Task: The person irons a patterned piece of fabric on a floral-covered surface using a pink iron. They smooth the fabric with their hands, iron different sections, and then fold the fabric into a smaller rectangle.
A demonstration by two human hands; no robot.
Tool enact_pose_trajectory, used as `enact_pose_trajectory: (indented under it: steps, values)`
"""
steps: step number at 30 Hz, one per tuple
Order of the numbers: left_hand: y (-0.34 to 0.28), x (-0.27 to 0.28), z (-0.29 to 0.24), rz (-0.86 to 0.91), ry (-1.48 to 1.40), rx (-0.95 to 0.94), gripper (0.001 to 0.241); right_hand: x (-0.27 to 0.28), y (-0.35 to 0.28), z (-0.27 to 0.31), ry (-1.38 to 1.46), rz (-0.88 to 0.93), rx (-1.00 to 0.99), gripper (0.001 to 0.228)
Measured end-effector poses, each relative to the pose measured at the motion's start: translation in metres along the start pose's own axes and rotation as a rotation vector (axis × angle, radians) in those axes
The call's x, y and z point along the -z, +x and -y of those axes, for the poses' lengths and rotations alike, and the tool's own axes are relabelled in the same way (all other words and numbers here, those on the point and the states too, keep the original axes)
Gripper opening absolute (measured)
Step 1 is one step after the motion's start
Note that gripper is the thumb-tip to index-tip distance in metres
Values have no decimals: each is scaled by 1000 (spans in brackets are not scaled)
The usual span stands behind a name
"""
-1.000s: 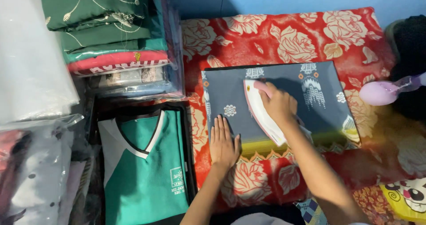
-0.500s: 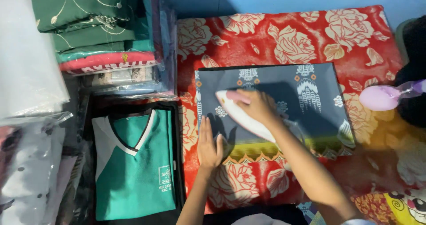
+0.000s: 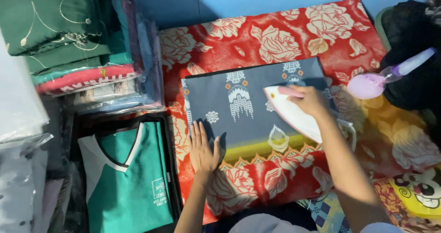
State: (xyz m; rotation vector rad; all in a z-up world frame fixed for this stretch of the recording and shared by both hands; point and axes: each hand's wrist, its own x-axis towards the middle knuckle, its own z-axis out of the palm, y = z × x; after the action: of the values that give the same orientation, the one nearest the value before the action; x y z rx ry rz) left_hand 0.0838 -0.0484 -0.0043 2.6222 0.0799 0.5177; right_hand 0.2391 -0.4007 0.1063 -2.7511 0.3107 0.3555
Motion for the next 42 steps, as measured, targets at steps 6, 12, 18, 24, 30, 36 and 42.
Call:
enact_pose_trajectory:
  steps: [6,12,18,24,30,36,42]
  values:
    - [0,-4,0,142,93,65,80,9,-34,-40,397,-130,403,43]
    - [-1,-12,3,143,158,76,82,25,-95,-14,96,238,413,48]
    - [0,-7,-1,153,158,79,84,-8,-21,-24,-111,-554,287,46]
    - [2,-5,-4,141,162,83,86,-17,17,-10,-130,-563,791,46]
    - [5,2,-9,118,160,86,86,-15,57,52,-146,-504,460,55]
    - [9,3,-14,159,72,120,84,-54,49,117,-247,-494,666,63]
    - [7,3,-12,162,66,136,81,-39,80,44,-315,-523,491,67]
